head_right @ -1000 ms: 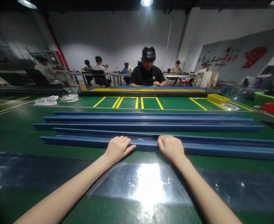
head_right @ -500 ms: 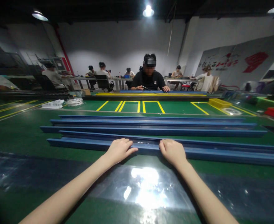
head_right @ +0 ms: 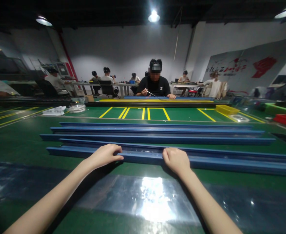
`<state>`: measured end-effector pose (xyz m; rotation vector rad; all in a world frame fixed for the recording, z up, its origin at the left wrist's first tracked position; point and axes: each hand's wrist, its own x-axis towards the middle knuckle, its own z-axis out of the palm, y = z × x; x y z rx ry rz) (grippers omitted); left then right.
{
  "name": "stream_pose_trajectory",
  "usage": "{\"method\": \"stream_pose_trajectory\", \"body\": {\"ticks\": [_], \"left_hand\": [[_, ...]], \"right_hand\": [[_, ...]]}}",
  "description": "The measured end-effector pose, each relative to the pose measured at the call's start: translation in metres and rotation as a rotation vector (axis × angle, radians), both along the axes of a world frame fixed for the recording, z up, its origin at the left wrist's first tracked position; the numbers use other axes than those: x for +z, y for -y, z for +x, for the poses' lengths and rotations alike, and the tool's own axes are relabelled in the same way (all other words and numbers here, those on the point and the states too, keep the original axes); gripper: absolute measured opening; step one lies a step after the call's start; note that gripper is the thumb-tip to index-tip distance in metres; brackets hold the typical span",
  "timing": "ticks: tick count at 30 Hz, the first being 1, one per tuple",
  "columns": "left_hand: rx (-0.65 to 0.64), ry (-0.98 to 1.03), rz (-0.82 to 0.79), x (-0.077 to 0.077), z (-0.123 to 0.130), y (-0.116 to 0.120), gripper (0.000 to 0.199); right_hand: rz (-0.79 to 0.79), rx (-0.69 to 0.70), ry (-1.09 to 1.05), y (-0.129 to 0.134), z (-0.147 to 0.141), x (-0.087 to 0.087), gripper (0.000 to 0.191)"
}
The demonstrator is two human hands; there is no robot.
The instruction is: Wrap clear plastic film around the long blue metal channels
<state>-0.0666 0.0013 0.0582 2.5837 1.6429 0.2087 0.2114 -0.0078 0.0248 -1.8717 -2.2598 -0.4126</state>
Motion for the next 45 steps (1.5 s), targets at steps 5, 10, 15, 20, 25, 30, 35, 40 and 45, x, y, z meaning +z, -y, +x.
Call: {"method": "stream_pose_trajectory", "body": {"ticks": [5,10,15,20,25,30,35,40,45], "left_hand": [[-0.023,0.013,0.141,-0.013,-0.021,0.004,0.019],[-0.025,0.0,0.278,-0.021,-0.042,0.007,0.025],[-0.005,-0.045,0.355,-0.028,-0.059,0.01,0.026],[-0.017,-0.1,0.422,-0.035,-0.06,0.01,0.027],[-0.028,-0.098,0.46,-0.039,-0.059,0.01,0.027],[-0.021,-0.083,0.455,-0.039,-0.059,0.011,0.026],[-0.004,-0.085,0.423,-0.038,-0.058,0.012,0.027],[0.001,-0.074,0.423,-0.039,-0.057,0.011,0.028],[0.005,-0.079,0.434,-0.04,-0.056,0.012,0.027]], "right_hand": [[0.0,0.002,-0.002,-0.001,0.001,-0.001,0.043],[0.014,0.009,-0.009,-0.001,0.002,-0.002,0.042],[0.004,-0.006,0.0,-0.001,0.002,-0.002,0.041],[-0.036,0.008,-0.025,-0.001,0.004,0.0,0.042],[-0.067,0.032,-0.141,0.0,-0.007,0.005,0.04],[-0.057,0.154,-0.133,-0.001,-0.049,0.013,0.039],[-0.008,0.219,-0.052,-0.01,-0.094,0.011,0.043],[0.055,0.243,-0.015,-0.018,-0.108,0.001,0.047],[0.159,0.361,-0.018,-0.021,-0.101,-0.004,0.049]]}}
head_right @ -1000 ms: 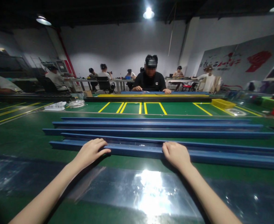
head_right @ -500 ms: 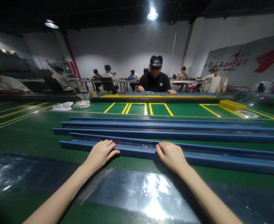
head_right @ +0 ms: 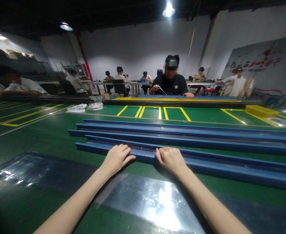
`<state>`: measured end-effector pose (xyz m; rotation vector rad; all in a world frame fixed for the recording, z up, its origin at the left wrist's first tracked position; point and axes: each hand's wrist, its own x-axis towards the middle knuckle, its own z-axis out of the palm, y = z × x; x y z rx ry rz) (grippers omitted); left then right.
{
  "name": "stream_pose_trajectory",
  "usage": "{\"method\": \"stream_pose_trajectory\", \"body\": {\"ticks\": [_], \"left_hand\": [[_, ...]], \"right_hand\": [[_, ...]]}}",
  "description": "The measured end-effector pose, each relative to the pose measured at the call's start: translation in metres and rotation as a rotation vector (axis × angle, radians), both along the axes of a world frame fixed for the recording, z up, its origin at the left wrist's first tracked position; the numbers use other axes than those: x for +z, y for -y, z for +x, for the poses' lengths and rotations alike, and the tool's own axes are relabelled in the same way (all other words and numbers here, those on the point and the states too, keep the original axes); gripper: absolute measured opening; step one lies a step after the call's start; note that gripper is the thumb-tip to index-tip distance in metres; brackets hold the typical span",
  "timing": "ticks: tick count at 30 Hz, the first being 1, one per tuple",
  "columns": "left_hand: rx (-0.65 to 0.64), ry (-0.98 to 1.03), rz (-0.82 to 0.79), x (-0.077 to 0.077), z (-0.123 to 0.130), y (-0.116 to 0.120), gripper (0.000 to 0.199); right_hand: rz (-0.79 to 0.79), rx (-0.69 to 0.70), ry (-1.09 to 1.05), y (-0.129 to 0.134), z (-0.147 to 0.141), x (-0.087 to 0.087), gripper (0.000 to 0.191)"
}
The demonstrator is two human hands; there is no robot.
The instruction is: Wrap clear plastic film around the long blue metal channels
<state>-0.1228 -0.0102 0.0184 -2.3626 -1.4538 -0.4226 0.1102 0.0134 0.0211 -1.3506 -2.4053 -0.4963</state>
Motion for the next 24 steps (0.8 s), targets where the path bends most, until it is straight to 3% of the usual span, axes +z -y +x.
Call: {"method": "stream_pose_trajectory", "body": {"ticks": [5,12,24], "left_hand": [[-0.002,0.002,0.01,-0.001,0.0,0.001,0.027],[-0.055,-0.001,0.052,-0.003,0.008,0.006,0.028],[-0.084,0.016,0.059,-0.009,0.019,0.011,0.028]], "right_hand": [[0.086,0.145,-0.03,-0.001,0.006,0.0,0.049],[0.132,0.22,-0.026,0.007,0.021,0.001,0.045],[0.109,0.201,-0.01,0.014,0.033,0.002,0.043]]}}
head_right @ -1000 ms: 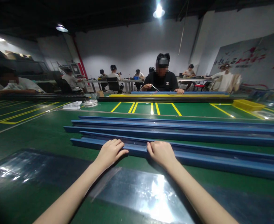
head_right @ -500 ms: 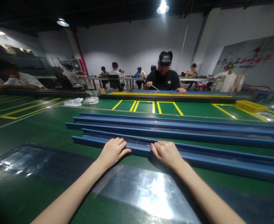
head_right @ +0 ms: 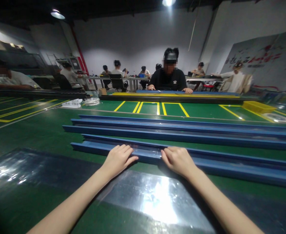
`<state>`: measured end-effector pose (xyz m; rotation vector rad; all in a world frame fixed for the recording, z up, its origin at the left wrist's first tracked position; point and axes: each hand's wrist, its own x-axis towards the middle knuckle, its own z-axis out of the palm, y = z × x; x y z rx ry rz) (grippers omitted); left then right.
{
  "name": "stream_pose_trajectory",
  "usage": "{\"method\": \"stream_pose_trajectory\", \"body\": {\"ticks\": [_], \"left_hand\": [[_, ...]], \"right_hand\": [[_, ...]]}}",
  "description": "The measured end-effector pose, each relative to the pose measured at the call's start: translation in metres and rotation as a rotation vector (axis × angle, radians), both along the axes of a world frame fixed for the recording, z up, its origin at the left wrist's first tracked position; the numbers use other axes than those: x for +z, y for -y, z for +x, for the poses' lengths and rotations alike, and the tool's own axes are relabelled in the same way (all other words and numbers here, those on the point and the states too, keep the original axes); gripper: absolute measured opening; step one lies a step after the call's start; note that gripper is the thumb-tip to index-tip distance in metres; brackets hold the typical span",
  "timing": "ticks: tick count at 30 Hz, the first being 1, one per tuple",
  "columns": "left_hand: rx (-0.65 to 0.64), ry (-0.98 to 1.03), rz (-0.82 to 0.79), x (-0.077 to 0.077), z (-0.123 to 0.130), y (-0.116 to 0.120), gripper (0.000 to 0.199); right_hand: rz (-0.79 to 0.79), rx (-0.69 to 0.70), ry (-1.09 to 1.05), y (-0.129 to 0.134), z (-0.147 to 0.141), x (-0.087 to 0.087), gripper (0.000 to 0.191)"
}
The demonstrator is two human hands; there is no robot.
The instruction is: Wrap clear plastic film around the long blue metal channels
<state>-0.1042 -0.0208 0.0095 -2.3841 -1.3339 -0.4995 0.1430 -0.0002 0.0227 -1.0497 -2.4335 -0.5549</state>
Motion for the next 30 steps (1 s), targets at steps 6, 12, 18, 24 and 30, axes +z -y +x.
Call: {"method": "stream_pose_trajectory", "body": {"ticks": [6,12,18,24,30], "left_hand": [[0.001,-0.006,0.003,0.001,0.0,0.0,0.029],[0.024,-0.02,-0.031,0.003,0.0,0.001,0.028],[0.095,-0.012,-0.046,0.004,-0.001,0.002,0.035],[0.119,0.04,-0.062,0.005,-0.002,0.002,0.038],[0.12,0.061,-0.044,0.004,-0.002,0.002,0.039]], "right_hand": [[0.043,-0.044,-0.031,0.003,-0.003,-0.004,0.041],[-0.034,-0.118,-0.016,0.006,-0.007,-0.006,0.039],[-0.143,-0.162,0.028,0.008,-0.008,-0.002,0.04],[-0.258,-0.191,0.076,0.01,-0.01,0.003,0.039],[-0.239,-0.187,0.079,0.01,-0.01,0.002,0.038]]}}
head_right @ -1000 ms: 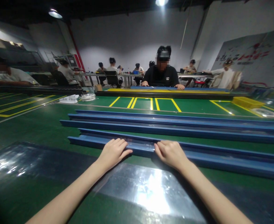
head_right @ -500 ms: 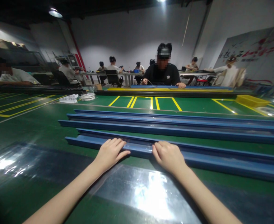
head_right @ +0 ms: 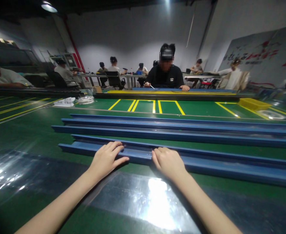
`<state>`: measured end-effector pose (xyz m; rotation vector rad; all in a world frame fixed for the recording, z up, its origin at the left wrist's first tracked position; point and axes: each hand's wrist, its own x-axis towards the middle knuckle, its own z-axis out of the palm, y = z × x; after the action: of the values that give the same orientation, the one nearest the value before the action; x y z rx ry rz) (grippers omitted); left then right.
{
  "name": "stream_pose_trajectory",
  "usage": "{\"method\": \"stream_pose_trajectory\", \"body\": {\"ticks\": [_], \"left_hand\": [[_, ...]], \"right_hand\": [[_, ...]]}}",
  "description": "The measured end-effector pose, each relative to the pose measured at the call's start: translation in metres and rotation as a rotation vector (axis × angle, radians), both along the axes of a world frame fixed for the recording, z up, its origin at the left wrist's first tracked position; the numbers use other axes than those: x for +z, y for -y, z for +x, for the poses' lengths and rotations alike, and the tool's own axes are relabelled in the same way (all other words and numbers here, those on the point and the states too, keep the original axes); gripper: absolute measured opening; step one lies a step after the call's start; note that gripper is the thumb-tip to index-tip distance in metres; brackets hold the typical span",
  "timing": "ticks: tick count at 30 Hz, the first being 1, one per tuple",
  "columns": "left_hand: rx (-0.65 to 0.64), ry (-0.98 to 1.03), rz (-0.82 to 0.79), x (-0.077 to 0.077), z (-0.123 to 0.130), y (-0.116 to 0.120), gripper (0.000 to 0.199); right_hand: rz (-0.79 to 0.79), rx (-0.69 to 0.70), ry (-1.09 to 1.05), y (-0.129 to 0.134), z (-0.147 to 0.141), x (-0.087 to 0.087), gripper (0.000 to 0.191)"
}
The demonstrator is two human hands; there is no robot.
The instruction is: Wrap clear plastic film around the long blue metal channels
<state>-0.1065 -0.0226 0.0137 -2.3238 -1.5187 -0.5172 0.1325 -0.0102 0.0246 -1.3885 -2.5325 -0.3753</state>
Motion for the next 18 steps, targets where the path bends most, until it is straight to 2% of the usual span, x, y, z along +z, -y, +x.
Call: {"method": "stream_pose_trajectory", "body": {"ticks": [18], "left_hand": [[-0.009,-0.014,0.0,0.001,0.0001,-0.0003,0.04]], "right_hand": [[0.042,-0.001,-0.017,-0.0001,-0.0009,-0.002,0.038]]}}
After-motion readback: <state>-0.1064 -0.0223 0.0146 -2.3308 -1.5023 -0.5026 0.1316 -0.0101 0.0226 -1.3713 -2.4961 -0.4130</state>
